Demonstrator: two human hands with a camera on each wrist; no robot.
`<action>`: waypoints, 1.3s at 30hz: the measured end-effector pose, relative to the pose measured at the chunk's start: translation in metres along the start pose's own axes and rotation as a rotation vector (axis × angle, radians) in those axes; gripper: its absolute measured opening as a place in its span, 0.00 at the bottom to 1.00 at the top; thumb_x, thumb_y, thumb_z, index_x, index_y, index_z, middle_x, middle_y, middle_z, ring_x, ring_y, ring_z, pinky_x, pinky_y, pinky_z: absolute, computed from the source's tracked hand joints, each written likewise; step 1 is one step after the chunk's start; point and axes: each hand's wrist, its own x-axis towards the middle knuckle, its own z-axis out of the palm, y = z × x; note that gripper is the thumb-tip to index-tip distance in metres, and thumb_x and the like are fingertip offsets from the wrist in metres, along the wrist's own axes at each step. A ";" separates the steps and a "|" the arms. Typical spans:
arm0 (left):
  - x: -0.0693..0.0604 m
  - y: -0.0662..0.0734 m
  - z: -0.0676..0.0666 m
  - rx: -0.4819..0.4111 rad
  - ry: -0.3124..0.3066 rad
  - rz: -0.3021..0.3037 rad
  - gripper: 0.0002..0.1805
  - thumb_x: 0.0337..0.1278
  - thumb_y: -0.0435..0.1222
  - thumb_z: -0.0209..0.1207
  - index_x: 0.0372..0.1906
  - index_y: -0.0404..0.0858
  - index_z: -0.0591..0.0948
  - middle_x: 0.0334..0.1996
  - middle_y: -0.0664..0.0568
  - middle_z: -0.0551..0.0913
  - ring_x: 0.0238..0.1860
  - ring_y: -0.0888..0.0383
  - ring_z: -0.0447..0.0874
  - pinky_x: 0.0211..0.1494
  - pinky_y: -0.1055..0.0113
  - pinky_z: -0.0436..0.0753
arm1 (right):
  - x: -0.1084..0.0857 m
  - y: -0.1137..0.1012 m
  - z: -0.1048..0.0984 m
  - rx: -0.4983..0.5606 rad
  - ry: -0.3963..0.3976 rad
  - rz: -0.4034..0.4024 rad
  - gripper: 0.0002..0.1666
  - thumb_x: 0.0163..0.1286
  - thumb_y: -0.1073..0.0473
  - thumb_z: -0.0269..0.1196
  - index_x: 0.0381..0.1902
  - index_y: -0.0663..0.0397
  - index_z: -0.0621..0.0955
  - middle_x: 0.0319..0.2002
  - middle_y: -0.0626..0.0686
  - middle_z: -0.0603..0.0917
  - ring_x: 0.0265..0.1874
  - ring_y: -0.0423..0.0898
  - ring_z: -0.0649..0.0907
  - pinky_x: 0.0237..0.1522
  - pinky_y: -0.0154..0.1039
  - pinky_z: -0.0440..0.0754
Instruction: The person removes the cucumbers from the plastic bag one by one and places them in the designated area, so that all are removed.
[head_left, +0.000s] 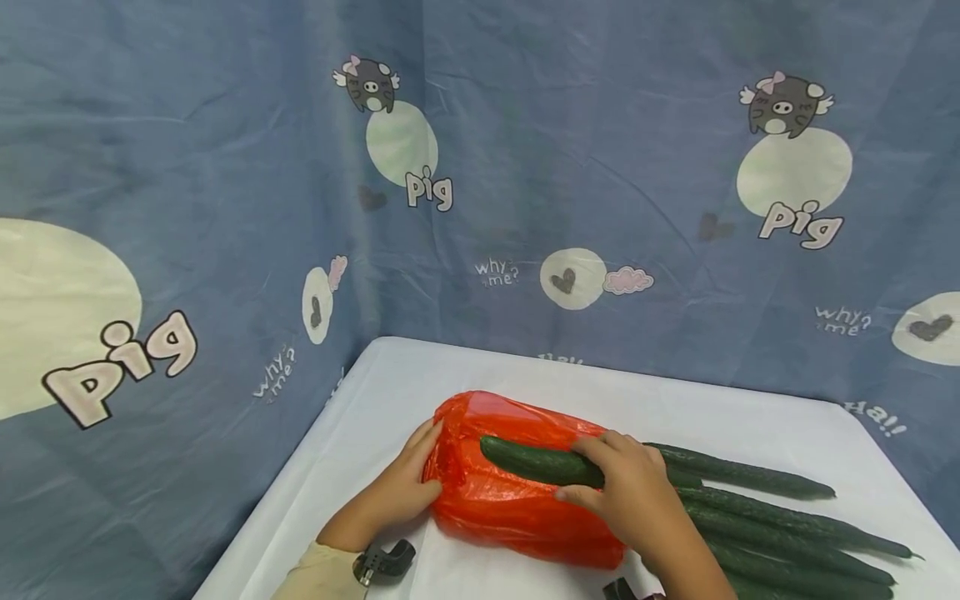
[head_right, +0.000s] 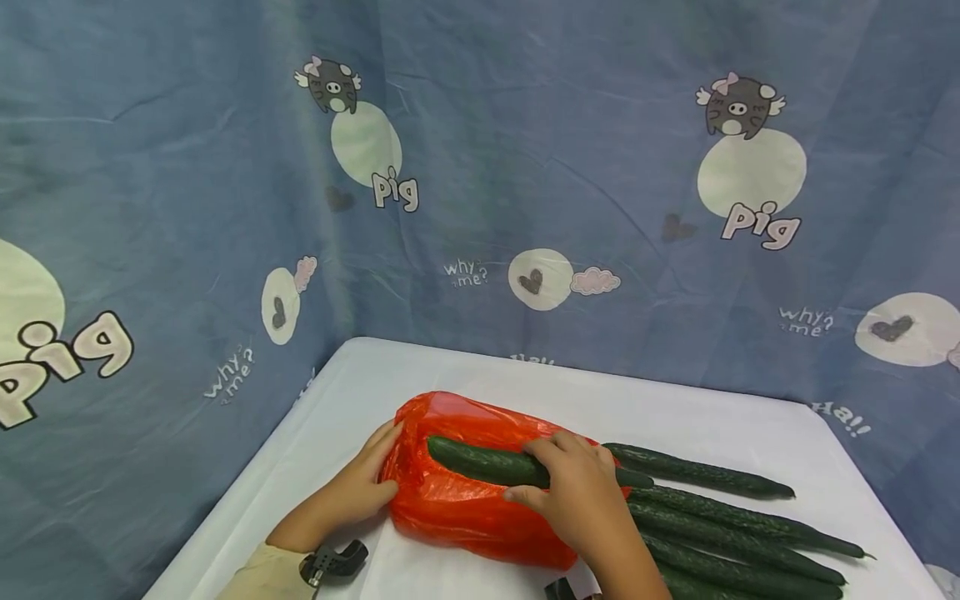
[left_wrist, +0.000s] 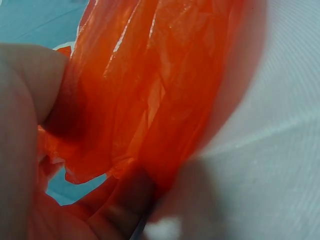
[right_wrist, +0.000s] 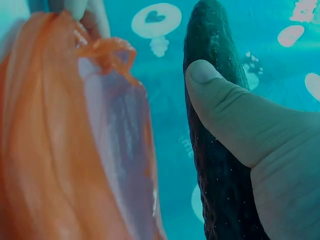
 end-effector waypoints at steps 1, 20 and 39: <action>0.000 0.000 0.000 0.001 0.002 -0.002 0.51 0.54 0.29 0.58 0.85 0.41 0.52 0.86 0.54 0.46 0.84 0.46 0.48 0.80 0.38 0.57 | -0.002 0.002 0.000 0.003 -0.006 0.009 0.39 0.51 0.35 0.79 0.60 0.38 0.85 0.54 0.42 0.85 0.59 0.49 0.82 0.61 0.61 0.72; -0.003 -0.002 0.000 0.016 0.010 -0.029 0.51 0.57 0.29 0.57 0.86 0.43 0.51 0.85 0.55 0.47 0.84 0.44 0.50 0.79 0.37 0.59 | -0.044 0.043 0.014 -0.135 -0.037 0.064 0.38 0.47 0.30 0.78 0.54 0.39 0.87 0.58 0.51 0.85 0.62 0.56 0.81 0.58 0.68 0.72; 0.000 -0.002 -0.004 0.021 -0.002 -0.006 0.50 0.57 0.29 0.56 0.86 0.45 0.51 0.85 0.55 0.46 0.84 0.45 0.49 0.80 0.39 0.58 | -0.091 0.099 0.016 -0.232 -0.093 0.113 0.41 0.44 0.21 0.74 0.51 0.36 0.88 0.41 0.39 0.83 0.42 0.44 0.81 0.46 0.59 0.81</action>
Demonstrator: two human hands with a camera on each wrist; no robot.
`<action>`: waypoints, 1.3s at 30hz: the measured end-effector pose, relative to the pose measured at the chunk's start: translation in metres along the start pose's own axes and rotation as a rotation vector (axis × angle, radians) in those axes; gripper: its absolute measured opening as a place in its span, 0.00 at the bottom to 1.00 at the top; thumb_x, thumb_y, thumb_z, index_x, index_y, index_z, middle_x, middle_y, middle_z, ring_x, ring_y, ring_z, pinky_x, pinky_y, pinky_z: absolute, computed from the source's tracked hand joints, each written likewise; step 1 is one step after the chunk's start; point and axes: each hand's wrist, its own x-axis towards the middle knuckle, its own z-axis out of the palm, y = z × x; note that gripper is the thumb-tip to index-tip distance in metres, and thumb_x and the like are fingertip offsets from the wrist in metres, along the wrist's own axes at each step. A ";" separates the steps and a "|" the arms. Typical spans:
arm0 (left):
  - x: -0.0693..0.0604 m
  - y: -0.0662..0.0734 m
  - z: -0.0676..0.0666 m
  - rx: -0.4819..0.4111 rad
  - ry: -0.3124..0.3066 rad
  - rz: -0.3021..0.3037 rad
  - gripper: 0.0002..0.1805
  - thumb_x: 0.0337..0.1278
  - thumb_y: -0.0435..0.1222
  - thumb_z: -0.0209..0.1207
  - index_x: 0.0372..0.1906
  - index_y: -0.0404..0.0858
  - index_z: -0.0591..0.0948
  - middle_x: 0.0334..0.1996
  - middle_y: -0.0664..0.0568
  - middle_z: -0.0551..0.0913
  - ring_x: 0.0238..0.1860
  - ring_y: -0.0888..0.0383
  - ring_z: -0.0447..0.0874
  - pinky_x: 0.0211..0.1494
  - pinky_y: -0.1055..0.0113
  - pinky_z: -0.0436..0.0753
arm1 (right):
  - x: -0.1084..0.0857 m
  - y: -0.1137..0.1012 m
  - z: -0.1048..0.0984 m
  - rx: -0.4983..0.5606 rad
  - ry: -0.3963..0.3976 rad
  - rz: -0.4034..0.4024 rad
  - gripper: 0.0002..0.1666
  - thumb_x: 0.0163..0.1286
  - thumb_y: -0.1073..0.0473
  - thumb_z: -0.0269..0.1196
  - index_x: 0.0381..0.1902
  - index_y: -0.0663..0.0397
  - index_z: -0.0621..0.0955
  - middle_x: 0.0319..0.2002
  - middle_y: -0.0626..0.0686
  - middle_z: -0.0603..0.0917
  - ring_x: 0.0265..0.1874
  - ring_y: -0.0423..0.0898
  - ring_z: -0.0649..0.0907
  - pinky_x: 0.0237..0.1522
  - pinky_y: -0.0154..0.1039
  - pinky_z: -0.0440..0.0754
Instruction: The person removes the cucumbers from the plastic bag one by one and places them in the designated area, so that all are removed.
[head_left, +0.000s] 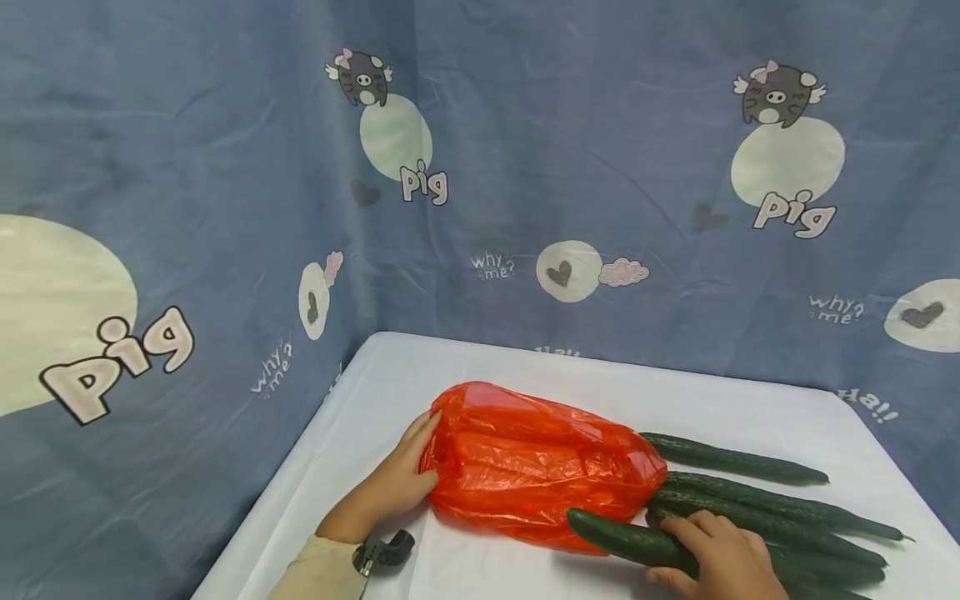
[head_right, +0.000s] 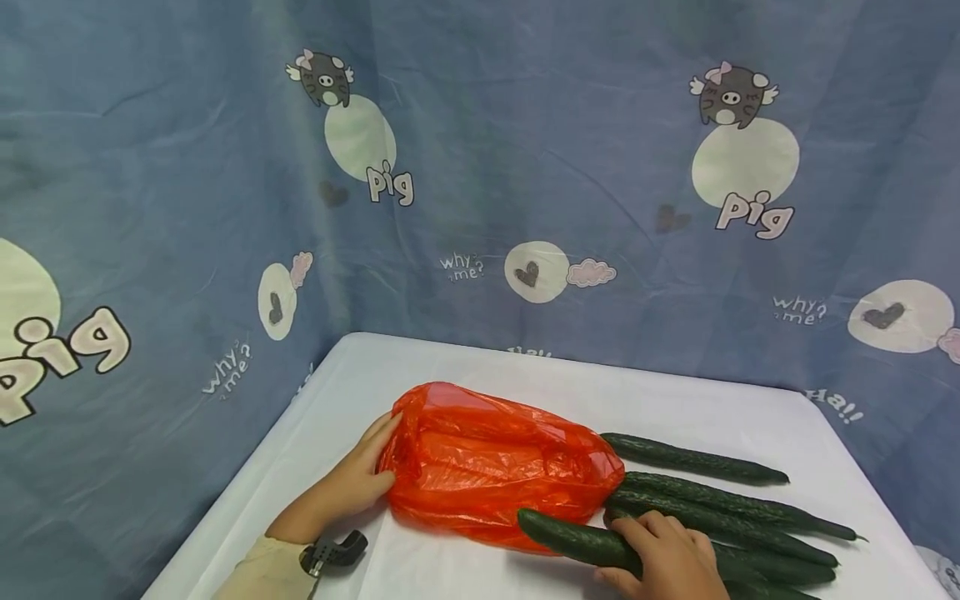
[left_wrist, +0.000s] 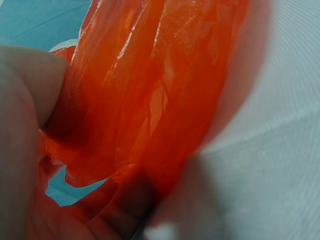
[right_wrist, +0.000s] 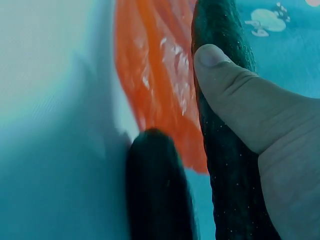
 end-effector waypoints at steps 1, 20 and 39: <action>0.000 0.000 0.000 0.001 -0.001 -0.003 0.50 0.57 0.29 0.56 0.86 0.45 0.51 0.85 0.55 0.46 0.84 0.45 0.49 0.80 0.38 0.57 | -0.002 0.004 0.001 -0.002 -0.011 0.007 0.41 0.44 0.20 0.73 0.51 0.37 0.88 0.41 0.39 0.83 0.42 0.44 0.81 0.46 0.60 0.81; -0.006 -0.005 0.003 0.010 0.000 -0.017 0.51 0.56 0.29 0.56 0.86 0.46 0.51 0.85 0.53 0.47 0.84 0.44 0.48 0.80 0.37 0.57 | -0.031 0.065 0.019 -0.026 -0.125 0.116 0.45 0.50 0.14 0.65 0.54 0.37 0.87 0.43 0.41 0.83 0.41 0.46 0.83 0.38 0.55 0.81; 0.002 -0.001 0.002 0.006 0.000 -0.018 0.51 0.58 0.28 0.55 0.86 0.47 0.50 0.85 0.53 0.46 0.84 0.42 0.49 0.79 0.36 0.57 | -0.060 0.094 0.031 -0.027 0.056 0.067 0.37 0.51 0.21 0.71 0.49 0.37 0.89 0.40 0.37 0.80 0.35 0.40 0.79 0.34 0.42 0.75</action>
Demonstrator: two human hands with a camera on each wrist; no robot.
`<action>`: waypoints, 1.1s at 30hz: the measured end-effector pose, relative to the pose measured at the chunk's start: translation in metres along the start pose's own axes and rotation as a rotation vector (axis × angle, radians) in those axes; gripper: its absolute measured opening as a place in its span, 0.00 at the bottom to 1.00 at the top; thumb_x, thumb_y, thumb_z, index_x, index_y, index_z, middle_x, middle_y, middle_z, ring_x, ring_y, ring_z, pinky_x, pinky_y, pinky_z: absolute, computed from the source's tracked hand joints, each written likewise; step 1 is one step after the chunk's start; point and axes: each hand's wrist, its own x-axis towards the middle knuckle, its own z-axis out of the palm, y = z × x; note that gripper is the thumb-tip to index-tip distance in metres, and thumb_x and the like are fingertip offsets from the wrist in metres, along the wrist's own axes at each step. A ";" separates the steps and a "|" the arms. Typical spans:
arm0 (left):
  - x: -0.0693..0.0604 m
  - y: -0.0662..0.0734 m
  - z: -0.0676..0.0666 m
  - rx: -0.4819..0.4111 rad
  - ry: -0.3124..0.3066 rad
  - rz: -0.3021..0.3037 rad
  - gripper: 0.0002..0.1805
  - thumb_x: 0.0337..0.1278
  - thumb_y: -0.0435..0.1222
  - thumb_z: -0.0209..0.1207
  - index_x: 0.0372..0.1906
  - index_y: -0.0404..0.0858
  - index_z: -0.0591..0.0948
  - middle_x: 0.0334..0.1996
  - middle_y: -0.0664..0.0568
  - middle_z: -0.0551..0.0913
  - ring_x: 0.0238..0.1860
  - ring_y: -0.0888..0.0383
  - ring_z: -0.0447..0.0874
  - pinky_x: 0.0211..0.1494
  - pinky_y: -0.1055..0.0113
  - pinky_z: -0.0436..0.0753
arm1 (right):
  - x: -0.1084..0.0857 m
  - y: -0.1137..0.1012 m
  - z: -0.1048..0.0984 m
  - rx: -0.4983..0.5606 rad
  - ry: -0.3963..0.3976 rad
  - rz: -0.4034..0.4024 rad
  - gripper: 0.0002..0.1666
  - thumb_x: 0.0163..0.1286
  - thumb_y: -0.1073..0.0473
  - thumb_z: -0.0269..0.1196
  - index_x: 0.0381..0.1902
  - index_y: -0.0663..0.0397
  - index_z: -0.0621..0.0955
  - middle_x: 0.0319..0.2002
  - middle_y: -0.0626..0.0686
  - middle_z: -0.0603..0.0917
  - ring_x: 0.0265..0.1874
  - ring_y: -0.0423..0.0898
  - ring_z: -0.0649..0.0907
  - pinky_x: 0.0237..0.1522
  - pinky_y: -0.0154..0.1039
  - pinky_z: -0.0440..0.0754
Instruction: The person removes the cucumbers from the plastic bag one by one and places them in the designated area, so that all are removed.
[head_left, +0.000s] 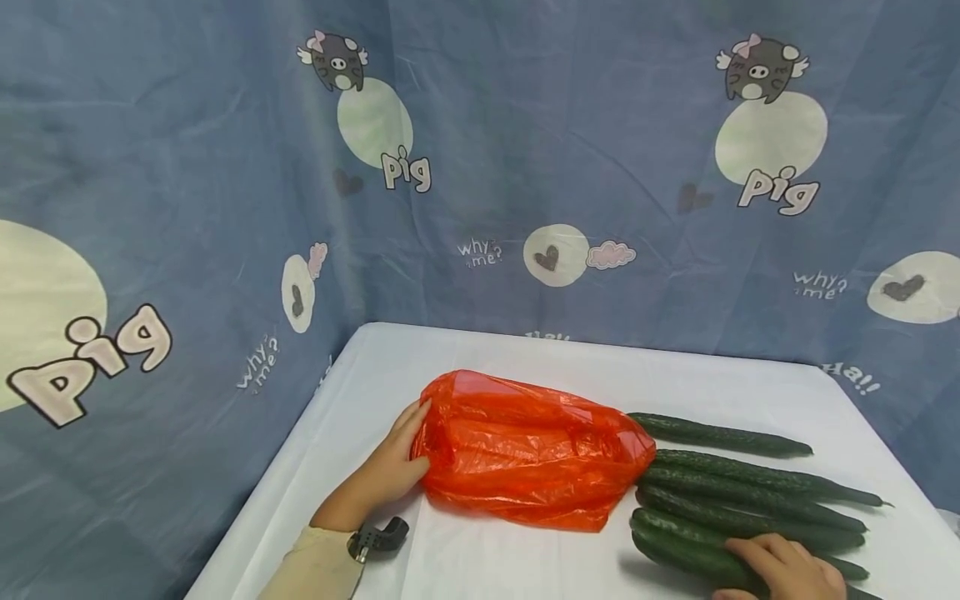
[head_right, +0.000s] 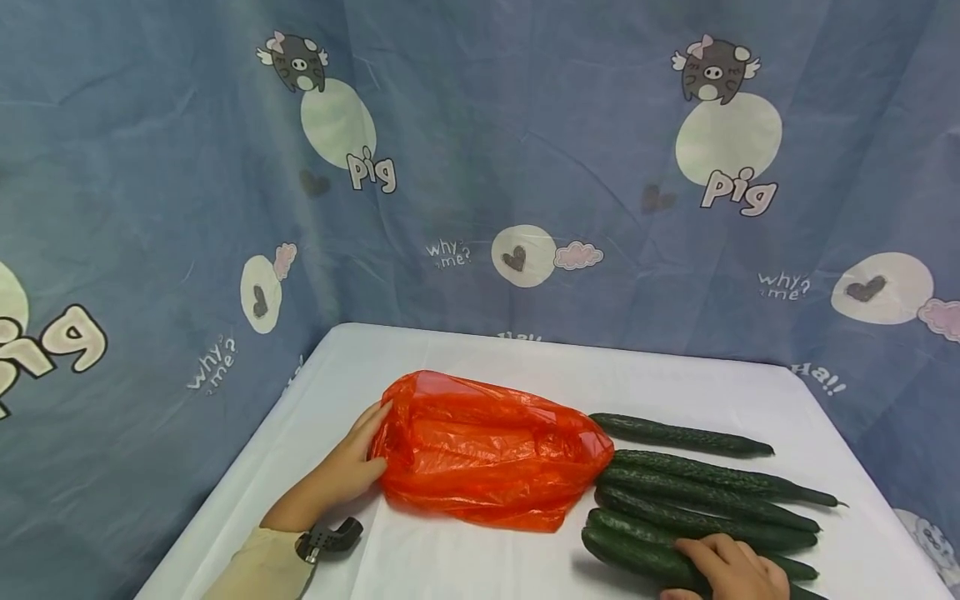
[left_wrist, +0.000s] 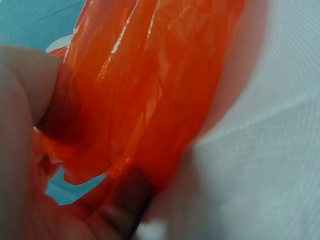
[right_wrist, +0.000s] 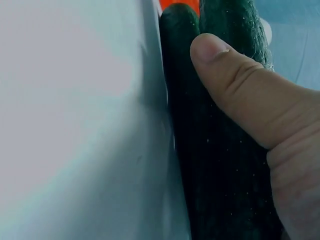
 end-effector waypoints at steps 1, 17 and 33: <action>0.000 -0.001 0.000 -0.001 0.002 0.003 0.51 0.58 0.28 0.55 0.86 0.46 0.50 0.85 0.52 0.46 0.84 0.41 0.49 0.79 0.35 0.57 | -0.003 0.001 0.001 0.001 0.038 -0.016 0.36 0.50 0.22 0.72 0.48 0.37 0.89 0.39 0.37 0.80 0.34 0.39 0.79 0.33 0.40 0.74; 0.000 -0.005 0.000 -0.020 0.013 -0.004 0.50 0.58 0.29 0.55 0.86 0.51 0.52 0.85 0.54 0.47 0.84 0.44 0.49 0.80 0.36 0.57 | -0.012 0.013 0.009 -0.033 0.150 -0.133 0.34 0.41 0.30 0.80 0.44 0.35 0.88 0.38 0.35 0.77 0.31 0.33 0.75 0.30 0.34 0.73; 0.002 0.000 -0.001 0.093 0.072 0.010 0.41 0.69 0.42 0.61 0.83 0.61 0.61 0.82 0.47 0.55 0.78 0.42 0.55 0.70 0.30 0.70 | -0.007 0.013 0.004 0.044 0.049 -0.061 0.36 0.45 0.27 0.78 0.47 0.40 0.87 0.43 0.45 0.83 0.37 0.46 0.82 0.33 0.46 0.82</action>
